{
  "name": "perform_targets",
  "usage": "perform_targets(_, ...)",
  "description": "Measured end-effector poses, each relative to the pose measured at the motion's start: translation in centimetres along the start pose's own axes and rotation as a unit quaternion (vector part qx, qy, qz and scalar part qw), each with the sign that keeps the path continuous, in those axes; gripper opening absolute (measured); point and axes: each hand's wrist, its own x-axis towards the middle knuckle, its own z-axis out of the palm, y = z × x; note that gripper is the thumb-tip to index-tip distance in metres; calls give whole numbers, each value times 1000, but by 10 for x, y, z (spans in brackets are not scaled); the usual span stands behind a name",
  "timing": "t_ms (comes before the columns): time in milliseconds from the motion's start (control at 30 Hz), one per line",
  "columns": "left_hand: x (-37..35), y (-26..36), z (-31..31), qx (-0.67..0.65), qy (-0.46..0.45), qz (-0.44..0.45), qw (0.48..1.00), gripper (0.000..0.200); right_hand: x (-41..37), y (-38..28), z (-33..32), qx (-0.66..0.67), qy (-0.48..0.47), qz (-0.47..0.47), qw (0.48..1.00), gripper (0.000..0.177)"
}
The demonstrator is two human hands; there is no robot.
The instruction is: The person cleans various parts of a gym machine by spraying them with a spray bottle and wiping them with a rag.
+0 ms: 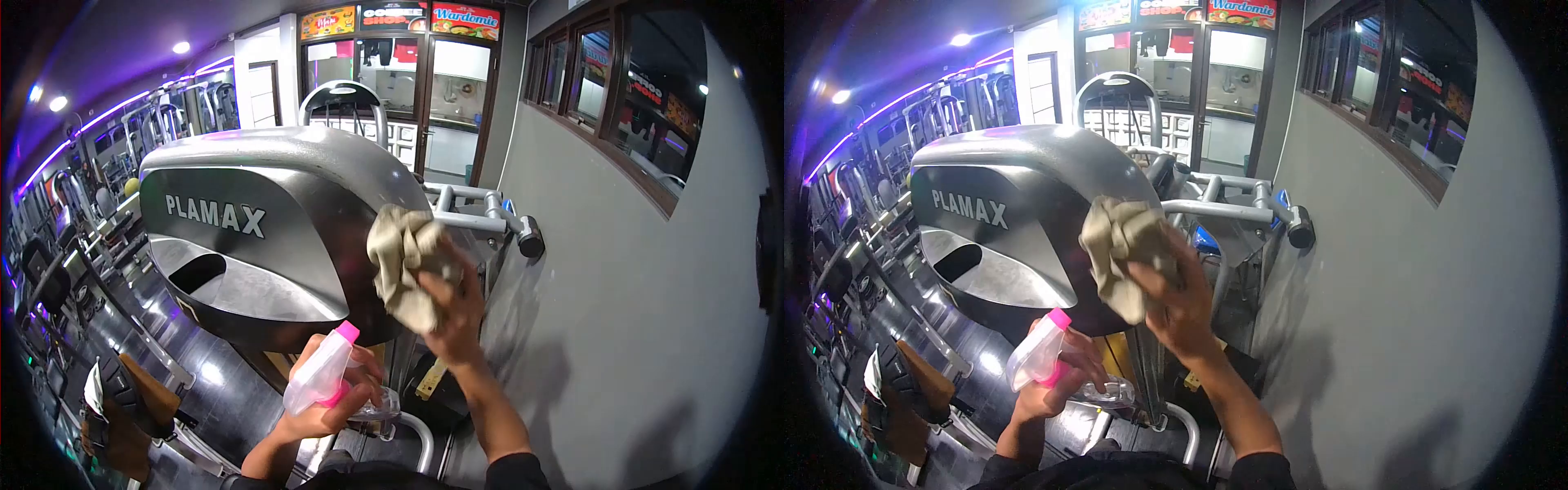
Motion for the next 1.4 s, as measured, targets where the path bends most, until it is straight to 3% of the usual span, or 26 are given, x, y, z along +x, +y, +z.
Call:
perform_targets(33,0,0,-2,55,-21,12,998,35,-24,8,3,17,6,-26,999,32)
perform_targets(100,-3,0,0,35,-1,12,999,35,-60,-3,15,214,-15,233,948,31)
perform_targets(133,-4,0,2,11,16,10,1000,35,-60,0,16,218,-17,231,948,31)
perform_targets(167,-4,0,4,13,20,11,1000,35,-59,3,15,85,-4,94,992,33)
perform_targets(200,-4,0,5,-3,34,15,999,35,-59,4,15,-51,11,-44,998,36)
perform_targets(267,-6,2,4,-19,50,19,998,35,-23,1,18,-28,44,-104,993,33)
perform_targets(433,-8,9,1,19,58,4,998,36,113,-39,35,-63,-25,-169,983,37)
perform_targets(533,-8,12,3,-30,82,15,996,36,170,-47,67,-19,-163,-205,965,37)
perform_targets(700,-16,0,-1,-51,107,6,993,36,172,-56,68,-17,-253,-179,950,30)
perform_targets(767,-17,-6,-3,-7,75,3,997,35,146,-50,54,-57,-107,-243,963,36)
perform_targets(800,-17,-5,3,-30,97,6,995,35,133,-52,47,-79,-76,-224,968,35)
perform_targets(933,-25,-6,2,100,35,-35,994,35,83,-55,21,-105,-70,-131,983,35)
perform_targets(967,-28,-8,7,97,31,-36,994,35,71,-51,14,-119,-72,-129,982,36)
perform_targets(1033,-33,-14,18,-53,106,-34,992,34,44,-45,4,-112,-70,-104,986,36)
perform_targets(1067,-35,-18,14,-5,74,-2,997,35,24,-40,2,-101,-70,-69,990,39)
perform_targets(1167,-39,-17,17,-20,68,-20,997,35,-46,-29,-2,-39,-76,50,995,52)
perform_targets(1233,-36,-18,14,53,34,37,997,35,-99,-13,13,16,-54,110,992,59)
perform_targets(1300,-35,-16,20,-29,60,3,998,34,-123,1,29,-38,24,28,999,46)
perform_targets(1333,-33,-17,20,-18,54,8,998,34,-123,5,30,-66,28,2,997,59)
perform_targets(1400,-32,-23,19,-16,49,23,998,34,-86,3,30,-23,57,16,998,59)
